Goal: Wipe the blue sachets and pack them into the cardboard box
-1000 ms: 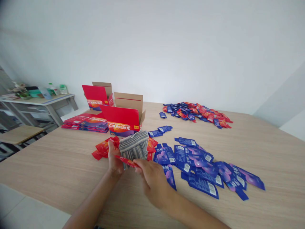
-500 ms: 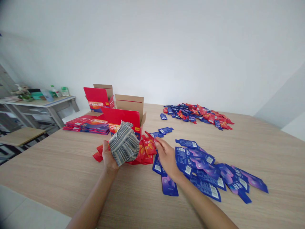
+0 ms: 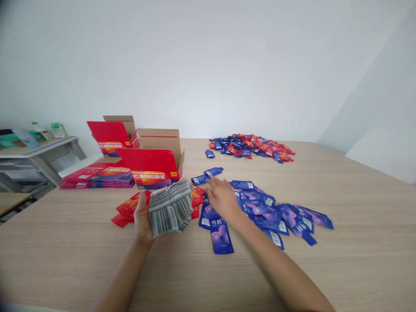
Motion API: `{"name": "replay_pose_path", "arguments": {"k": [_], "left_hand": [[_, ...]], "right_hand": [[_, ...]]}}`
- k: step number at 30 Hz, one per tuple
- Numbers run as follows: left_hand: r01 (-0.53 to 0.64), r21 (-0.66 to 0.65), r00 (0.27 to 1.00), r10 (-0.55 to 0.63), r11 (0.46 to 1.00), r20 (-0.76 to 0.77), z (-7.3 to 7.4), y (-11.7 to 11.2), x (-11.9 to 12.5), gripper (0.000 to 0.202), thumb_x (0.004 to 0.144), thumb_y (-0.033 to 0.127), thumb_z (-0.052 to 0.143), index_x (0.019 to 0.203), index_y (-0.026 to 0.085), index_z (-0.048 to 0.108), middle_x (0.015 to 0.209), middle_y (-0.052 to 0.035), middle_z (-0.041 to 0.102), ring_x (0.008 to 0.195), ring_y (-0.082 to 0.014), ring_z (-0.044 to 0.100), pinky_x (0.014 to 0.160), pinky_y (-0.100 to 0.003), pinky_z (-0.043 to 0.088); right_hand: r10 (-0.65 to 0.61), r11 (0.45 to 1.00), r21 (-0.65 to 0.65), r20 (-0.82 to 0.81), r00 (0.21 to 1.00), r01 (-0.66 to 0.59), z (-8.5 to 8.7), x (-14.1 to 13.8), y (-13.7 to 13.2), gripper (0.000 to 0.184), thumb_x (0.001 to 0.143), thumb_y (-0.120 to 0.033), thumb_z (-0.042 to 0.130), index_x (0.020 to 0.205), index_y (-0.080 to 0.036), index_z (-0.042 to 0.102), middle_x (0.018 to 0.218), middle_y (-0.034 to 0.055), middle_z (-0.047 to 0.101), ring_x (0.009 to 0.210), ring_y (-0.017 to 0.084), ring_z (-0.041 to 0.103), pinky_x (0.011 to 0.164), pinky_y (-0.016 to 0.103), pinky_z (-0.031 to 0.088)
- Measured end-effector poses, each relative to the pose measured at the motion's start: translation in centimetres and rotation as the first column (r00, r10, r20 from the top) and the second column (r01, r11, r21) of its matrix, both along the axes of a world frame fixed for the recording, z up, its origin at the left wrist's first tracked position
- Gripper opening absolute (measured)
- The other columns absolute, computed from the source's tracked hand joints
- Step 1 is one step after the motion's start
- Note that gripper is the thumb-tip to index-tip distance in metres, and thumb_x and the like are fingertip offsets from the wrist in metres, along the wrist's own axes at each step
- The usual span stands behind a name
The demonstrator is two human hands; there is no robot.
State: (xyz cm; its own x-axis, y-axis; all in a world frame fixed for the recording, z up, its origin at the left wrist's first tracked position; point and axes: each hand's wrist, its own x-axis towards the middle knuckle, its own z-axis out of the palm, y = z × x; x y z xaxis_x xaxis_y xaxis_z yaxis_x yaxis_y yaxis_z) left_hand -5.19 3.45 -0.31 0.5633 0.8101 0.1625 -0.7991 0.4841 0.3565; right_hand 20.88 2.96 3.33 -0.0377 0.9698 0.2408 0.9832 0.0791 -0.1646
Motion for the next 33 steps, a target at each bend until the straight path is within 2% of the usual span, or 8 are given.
{"name": "replay_pose_path", "arguments": {"k": [5,8,11,15,19,24,27,33], "left_hand": [[0.206,-0.056,0.967,-0.212,0.977,-0.145,0.4,-2.2,1.9,0.076,0.094,0.069,0.039,0.137,0.010,0.062,0.129,-0.0186,0.070,0.128,-0.0406,0.061,0.115,-0.057,0.037],[0.296,-0.059,0.935,-0.302,0.953,-0.184,0.1,-3.5,3.3,0.072,0.092,0.066,0.049,0.137,0.012,0.062,0.126,-0.0189,0.072,0.124,-0.0414,0.063,0.113,-0.058,0.038],[0.425,-0.090,0.884,-0.435,0.901,-0.171,-0.6,-4.6,4.6,0.083,0.088,0.077,0.044,0.137,0.012,0.062,0.124,-0.0202,0.072,0.124,-0.0425,0.063,0.111,-0.059,0.038],[0.503,-0.142,0.833,-0.522,0.853,-0.184,-1.2,-5.0,5.8,0.099,0.080,0.090,0.037,0.136,0.014,0.063,0.123,-0.0197,0.073,0.125,-0.0431,0.062,0.111,-0.059,0.038],[0.501,-0.178,0.820,-0.531,0.847,-0.214,-1.6,-4.7,6.3,0.106,0.076,0.095,0.033,0.136,0.012,0.063,0.123,-0.0204,0.073,0.124,-0.0434,0.062,0.110,-0.059,0.038],[0.501,-0.177,0.829,-0.528,0.847,-0.184,-1.5,-4.4,6.3,0.111,0.075,0.097,0.027,0.138,0.013,0.062,0.124,-0.0201,0.072,0.125,-0.0427,0.062,0.110,-0.060,0.038],[0.467,-0.161,0.859,-0.489,0.870,-0.150,-1.1,-4.3,6.0,0.108,0.076,0.096,0.028,0.137,0.013,0.062,0.124,-0.0202,0.072,0.125,-0.0427,0.062,0.110,-0.060,0.038],[0.316,-0.137,0.936,-0.332,0.939,-0.116,-1.2,-3.5,5.4,0.104,0.079,0.094,0.030,0.133,0.013,0.065,0.126,-0.0199,0.071,0.126,-0.0422,0.061,0.111,-0.061,0.037]], "right_hand": [[-0.355,0.915,-0.181,0.059,0.933,0.360,2.1,9.8,1.2,0.041,0.102,-0.030,0.040,0.126,-0.011,0.067,0.121,0.0245,0.071,0.115,0.037,0.067,0.093,0.050,0.052],[-0.437,0.850,-0.284,0.093,0.894,0.445,0.8,14.0,1.8,0.038,0.096,-0.035,0.053,0.120,-0.012,0.070,0.120,0.0247,0.071,0.114,0.037,0.068,0.089,0.046,0.053],[-0.417,0.829,-0.369,0.090,0.904,0.419,-1.2,15.9,2.5,0.042,0.083,-0.045,0.072,0.117,-0.020,0.073,0.118,0.0163,0.074,0.111,0.031,0.069,0.087,0.037,0.053],[-0.450,0.794,-0.399,0.121,0.885,0.458,-3.3,16.1,3.3,0.056,0.070,-0.048,0.082,0.117,-0.019,0.072,0.125,0.0195,0.070,0.114,0.036,0.067,0.089,0.044,0.052],[-0.500,0.775,-0.369,0.140,0.855,0.514,-3.7,16.1,3.5,0.052,0.067,-0.047,0.084,0.108,-0.017,0.074,0.126,0.0253,0.067,0.118,0.044,0.063,0.095,0.056,0.046],[-0.459,0.843,-0.307,0.022,0.888,0.443,-1.7,16.6,3.0,0.021,0.076,-0.040,0.073,0.081,-0.020,0.070,0.098,0.0143,0.074,0.096,0.031,0.069,0.080,0.040,0.049],[-0.375,0.914,-0.207,-0.103,0.921,0.349,0.4,16.0,2.5,0.020,0.084,-0.037,0.063,0.071,-0.021,0.061,0.080,0.0093,0.070,0.080,0.024,0.064,0.070,0.032,0.045],[-0.087,0.993,0.041,-0.389,0.917,0.112,2.9,8.9,1.1,0.033,0.096,-0.053,0.043,0.086,-0.023,0.053,0.078,0.0004,0.059,0.072,0.018,0.055,0.065,0.028,0.044]]}}
